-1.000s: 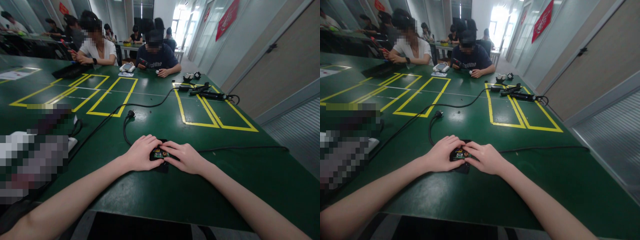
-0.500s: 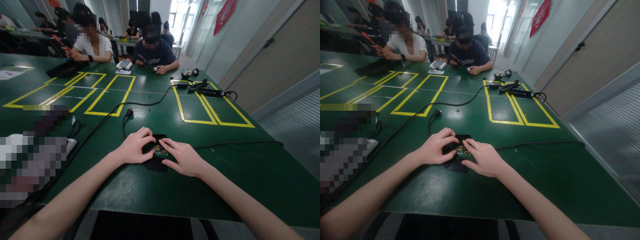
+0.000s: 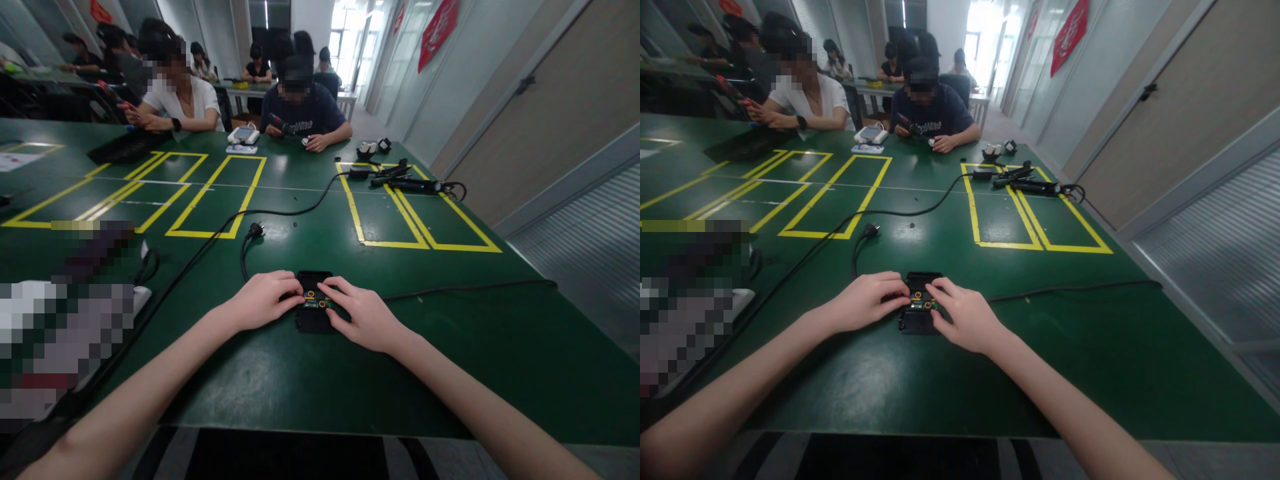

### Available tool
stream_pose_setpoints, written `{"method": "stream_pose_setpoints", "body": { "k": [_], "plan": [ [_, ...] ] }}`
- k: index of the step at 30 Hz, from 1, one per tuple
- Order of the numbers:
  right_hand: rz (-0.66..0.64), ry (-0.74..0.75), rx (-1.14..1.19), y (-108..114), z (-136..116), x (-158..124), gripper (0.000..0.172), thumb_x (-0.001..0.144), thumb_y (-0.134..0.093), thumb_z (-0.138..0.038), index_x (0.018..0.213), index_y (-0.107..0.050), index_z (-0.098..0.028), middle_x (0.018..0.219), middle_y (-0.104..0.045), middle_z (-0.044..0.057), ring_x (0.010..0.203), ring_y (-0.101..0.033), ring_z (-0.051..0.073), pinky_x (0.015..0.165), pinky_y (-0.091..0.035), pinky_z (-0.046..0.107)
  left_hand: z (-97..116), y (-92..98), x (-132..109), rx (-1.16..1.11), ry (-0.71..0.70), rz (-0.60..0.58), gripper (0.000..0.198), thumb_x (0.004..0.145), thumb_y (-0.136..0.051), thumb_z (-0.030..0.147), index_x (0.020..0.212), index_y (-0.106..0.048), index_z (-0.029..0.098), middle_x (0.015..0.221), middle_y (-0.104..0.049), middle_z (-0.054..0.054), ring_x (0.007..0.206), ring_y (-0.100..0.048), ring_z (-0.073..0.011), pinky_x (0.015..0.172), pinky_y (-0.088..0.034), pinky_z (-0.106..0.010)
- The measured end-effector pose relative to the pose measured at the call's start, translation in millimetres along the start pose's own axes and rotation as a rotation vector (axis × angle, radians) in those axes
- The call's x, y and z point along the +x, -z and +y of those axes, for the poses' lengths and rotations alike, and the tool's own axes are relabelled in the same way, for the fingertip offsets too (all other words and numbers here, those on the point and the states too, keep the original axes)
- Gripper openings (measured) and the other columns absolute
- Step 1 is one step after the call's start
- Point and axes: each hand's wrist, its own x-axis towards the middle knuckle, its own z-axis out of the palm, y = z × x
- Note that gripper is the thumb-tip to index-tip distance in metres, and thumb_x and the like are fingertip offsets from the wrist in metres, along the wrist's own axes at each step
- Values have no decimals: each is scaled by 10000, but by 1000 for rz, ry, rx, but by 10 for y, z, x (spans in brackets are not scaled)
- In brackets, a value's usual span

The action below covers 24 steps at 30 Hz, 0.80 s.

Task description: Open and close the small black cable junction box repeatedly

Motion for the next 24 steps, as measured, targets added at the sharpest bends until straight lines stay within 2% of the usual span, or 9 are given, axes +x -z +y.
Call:
{"method": "stream_pose_setpoints", "body": {
  "k": [6, 10, 14, 18, 20, 23, 24],
  "plan": [
    [8, -24, 14, -39, 9, 7, 445, 940, -523, -216, 1375, -607, -169, 1319, -641, 143, 944, -728, 231, 798, -620, 360, -13, -45, -61, 2, 18, 40, 180, 1034, -549, 302, 1126, -658, 193, 938, -678, -30, 850, -651, -174, 748, -516, -264],
    [-13, 1, 27, -48, 43, 20, 440, 938, -531, -235, 1365, -610, -172, 1310, -641, 137, 911, -719, 221, 767, -607, 346, -49, -56, -151, -4, 56, 48, 322, 1044, -521, 297, 1339, -610, 205, 1022, -681, -56, 925, -662, -196, 798, -550, -293],
    [26, 10, 68, -29, 30, 27, 441, 954, -538, -254, 1384, -586, -171, 1304, -642, 138, 931, -715, 228, 769, -599, 349, -95, -59, -201, -5, 1, 65, 335, 1072, -475, 331, 1332, -641, 200, 1074, -684, -79, 972, -670, -209, 838, -560, -311],
    [102, -79, 191, 90, 7, 24, 439, 983, -574, -307, 1408, -532, -208, 1344, -620, 125, 962, -702, 206, 743, -571, 308, -112, -41, -200, -62, -43, 90, 363, 1095, -437, 354, 1377, -620, 217, 1044, -688, -63, 919, -685, -175, 775, -553, -257],
    [111, -136, 242, 156, 47, 9, 345, 984, -582, -299, 1318, -570, -215, 1232, -665, 98, 864, -686, 174, 676, -528, 274, -109, -24, -198, -84, -57, 108, 345, 1101, -429, 360, 1320, -652, 213, 1036, -693, -57, 898, -695, -164, 751, -544, -242],
    [99, -168, 263, 205, 180, -32, 106, 968, -591, -278, 1018, -642, -201, 873, -685, 27, 674, -610, 138, 598, -433, 251, -93, 8, -198, -81, -49, 159, 334, 1103, -428, 367, 1259, -670, 198, 1014, -713, -52, 871, -703, -161, 726, -532, -237],
    [89, -171, 274, 208, 229, -46, 104, 964, -599, -287, 931, -642, -199, 767, -653, 4, 622, -576, 128, 581, -403, 248, -86, 19, -198, -76, -48, 171, 328, 1101, -432, 370, 1227, -677, 192, 999, -719, -49, 860, -704, -160, 720, -528, -235]
  ]
}}
